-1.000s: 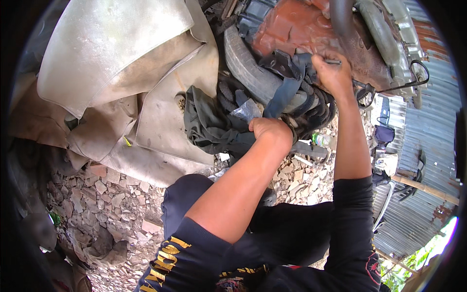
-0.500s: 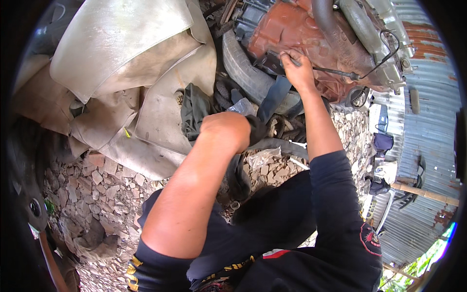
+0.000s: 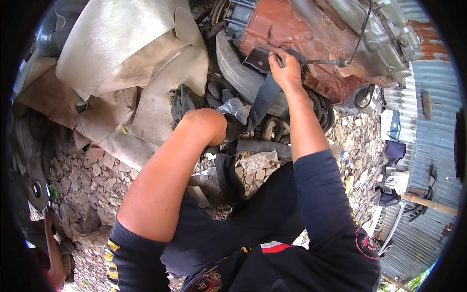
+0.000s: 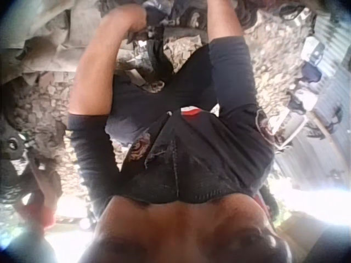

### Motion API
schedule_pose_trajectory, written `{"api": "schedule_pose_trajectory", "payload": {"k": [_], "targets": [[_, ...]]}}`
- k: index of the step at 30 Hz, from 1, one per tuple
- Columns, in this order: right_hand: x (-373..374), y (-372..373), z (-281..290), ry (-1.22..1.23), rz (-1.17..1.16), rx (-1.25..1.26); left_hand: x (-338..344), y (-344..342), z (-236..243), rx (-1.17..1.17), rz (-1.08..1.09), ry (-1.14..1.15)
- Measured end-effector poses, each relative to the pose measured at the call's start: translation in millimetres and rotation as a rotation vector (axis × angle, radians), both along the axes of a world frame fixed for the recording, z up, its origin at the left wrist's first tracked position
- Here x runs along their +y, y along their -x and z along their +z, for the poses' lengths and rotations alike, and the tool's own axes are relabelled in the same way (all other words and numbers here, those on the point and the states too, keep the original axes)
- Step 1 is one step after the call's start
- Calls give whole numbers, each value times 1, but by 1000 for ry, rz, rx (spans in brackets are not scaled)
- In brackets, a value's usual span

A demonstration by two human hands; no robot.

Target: The person wipes engine components with a cloth and uses a tool to manipulate a part on the engine block.

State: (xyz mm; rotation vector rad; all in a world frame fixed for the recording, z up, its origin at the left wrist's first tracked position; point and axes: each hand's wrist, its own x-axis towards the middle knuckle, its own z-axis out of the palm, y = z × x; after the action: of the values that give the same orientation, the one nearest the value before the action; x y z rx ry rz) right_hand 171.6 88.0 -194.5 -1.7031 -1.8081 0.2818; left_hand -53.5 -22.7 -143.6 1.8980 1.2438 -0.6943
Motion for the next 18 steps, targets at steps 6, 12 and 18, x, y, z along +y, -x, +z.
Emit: {"api": "schedule_pose_trajectory", "payload": {"k": [6, 12, 18], "targets": [[3, 13, 13, -63, -123, 95, 7, -33, -1, 4, -190, 46], [16, 0, 34, -9, 11, 81, 12, -45, -10, -22, -259, 81], [13, 8, 20, -98, -51, -101, 15, -40, -17, -49, -228, 70]]}}
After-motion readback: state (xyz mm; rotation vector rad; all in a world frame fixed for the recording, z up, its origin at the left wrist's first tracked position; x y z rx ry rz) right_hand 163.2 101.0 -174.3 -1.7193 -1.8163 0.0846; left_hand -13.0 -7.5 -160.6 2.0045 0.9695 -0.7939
